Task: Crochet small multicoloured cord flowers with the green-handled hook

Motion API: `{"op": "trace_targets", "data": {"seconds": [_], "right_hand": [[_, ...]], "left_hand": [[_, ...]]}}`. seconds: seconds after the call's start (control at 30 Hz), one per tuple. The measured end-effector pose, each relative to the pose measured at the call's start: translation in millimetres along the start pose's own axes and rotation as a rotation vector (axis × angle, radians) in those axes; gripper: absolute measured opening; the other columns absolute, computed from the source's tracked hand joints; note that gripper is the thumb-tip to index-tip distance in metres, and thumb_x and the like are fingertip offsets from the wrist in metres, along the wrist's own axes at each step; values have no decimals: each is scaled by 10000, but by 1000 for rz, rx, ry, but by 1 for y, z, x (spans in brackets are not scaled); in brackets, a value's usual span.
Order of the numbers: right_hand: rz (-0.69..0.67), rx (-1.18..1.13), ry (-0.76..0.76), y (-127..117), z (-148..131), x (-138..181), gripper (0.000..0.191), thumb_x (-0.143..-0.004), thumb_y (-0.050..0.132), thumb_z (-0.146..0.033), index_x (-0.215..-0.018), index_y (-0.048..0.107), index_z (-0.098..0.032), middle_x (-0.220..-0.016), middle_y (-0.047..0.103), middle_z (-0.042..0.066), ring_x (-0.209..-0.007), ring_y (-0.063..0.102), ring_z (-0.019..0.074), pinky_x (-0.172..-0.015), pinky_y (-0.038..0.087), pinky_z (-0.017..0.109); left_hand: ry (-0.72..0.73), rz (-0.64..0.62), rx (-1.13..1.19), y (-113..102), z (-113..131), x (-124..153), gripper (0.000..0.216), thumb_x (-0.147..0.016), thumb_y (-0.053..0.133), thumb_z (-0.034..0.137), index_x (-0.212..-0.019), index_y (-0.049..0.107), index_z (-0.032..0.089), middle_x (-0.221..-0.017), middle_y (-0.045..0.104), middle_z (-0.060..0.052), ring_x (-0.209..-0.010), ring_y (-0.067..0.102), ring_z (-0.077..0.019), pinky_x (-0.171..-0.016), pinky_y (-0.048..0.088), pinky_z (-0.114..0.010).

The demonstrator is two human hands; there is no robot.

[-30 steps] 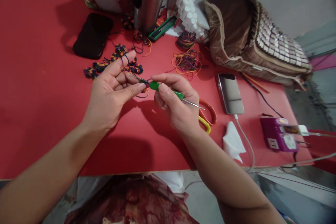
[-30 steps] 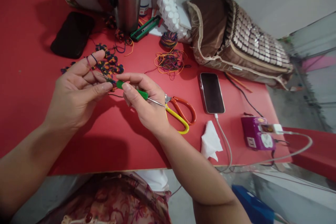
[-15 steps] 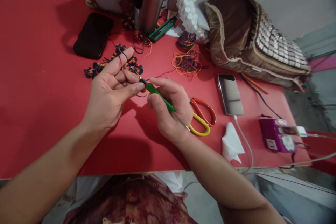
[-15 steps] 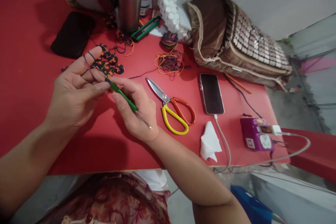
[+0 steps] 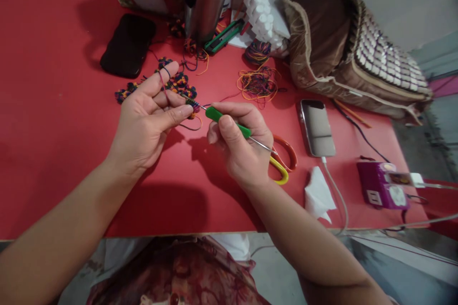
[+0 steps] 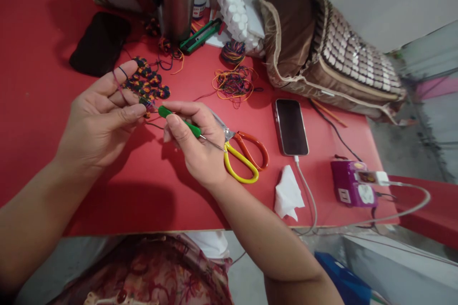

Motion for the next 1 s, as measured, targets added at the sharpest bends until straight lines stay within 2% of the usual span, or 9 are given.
{"op": "trace_targets", "data": {"seconds": [0.27,0.47,0.73,1.0], "right_hand": [[-24,-29,-102,1,-5,-7,239,-1033,859,-495,-1136,824,-281,-689,682,-67,-533,565,91,-488,453,235],[-31,-47,-125,2,-9,-6,185,-1059,841,-452,-1139,830,-286,-698,694,-65,-541,565,77,-491,444,216],[-15,-46,-129,3,-9,-4,196,-1070,828,-467,-1139,809,-285,-694,670,-67,-549,571,78,-487,441,214],[32,-34,-167,2,-10,-1,197,-1068,826,-468,-1133,815,-283,-695,666,-69,-564,608,83,-505,470,223]], "left_hand": [[-43,70,14,4,8,4,596,-760,944,-5,-1264,801,281,-765,731,78,-772,738,-153,-813,646,-317],[-22,44,28,6,12,3,596,-775,926,-12,-1290,763,239,-757,742,79,-736,725,-150,-744,632,-301],[15,45,28,0,6,2,620,-790,964,28,-1326,784,285,-784,739,87,-795,742,-145,-825,609,-297],[8,48,60,3,3,3,666,-781,965,21,-1358,775,294,-776,754,109,-764,720,-117,-829,621,-272]]}}
Point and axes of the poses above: each hand's wrist, its own x-axis away from the middle knuckle, its own y-axis out of the palm, z = x × y, the point moved 10 cm from there along -x, towards the middle knuckle
